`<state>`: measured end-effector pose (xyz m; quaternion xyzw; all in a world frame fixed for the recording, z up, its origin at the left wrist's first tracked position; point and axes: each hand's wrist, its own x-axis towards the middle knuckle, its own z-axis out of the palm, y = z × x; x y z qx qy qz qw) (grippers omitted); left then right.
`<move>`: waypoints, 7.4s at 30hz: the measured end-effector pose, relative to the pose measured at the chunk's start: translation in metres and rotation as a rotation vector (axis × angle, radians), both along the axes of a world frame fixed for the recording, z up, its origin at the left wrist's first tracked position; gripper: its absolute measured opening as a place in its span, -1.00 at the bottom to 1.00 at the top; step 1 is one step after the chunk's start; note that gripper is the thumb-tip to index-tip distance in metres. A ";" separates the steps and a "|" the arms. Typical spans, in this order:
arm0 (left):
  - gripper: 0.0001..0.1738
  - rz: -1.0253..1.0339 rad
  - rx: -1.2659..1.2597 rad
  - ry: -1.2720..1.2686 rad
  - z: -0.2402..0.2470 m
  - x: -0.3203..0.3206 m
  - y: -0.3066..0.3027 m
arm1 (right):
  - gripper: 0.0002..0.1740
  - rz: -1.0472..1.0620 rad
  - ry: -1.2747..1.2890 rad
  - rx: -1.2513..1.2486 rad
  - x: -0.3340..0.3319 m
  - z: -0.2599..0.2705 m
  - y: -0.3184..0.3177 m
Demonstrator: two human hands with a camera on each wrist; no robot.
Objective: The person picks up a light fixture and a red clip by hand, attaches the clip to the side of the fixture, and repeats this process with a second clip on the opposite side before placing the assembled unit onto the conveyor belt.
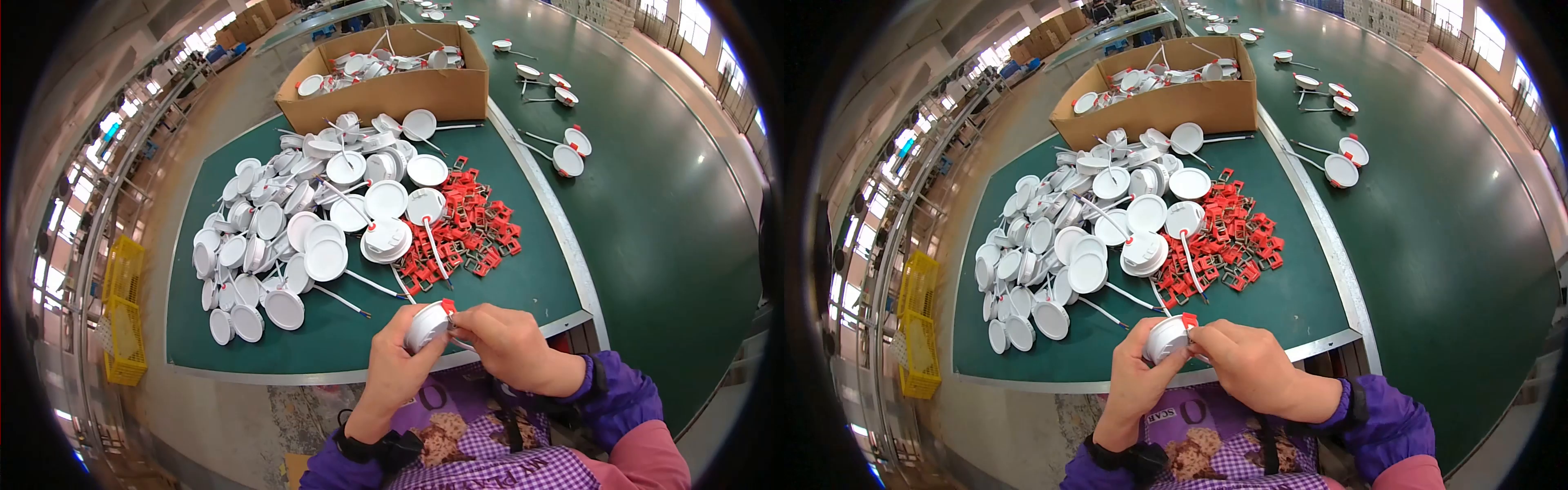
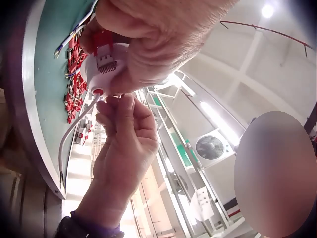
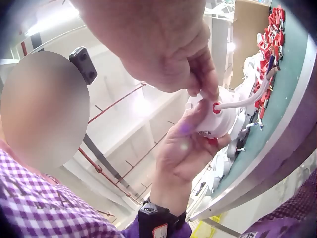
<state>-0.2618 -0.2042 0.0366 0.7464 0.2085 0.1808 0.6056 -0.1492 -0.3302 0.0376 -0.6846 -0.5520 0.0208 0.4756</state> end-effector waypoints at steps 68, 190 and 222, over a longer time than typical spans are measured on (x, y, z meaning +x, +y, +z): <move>-0.61 0.233 -0.798 -0.251 -0.014 0.002 0.003 | -0.88 -0.212 -0.413 -0.639 0.047 -0.034 -0.005; -0.69 0.109 -0.315 -0.154 -0.024 0.011 -0.026 | -0.72 0.000 -0.115 -0.167 0.010 0.002 -0.015; -0.72 0.111 -0.072 -0.082 -0.017 0.009 -0.020 | -0.84 0.000 0.025 -0.149 0.015 -0.002 -0.006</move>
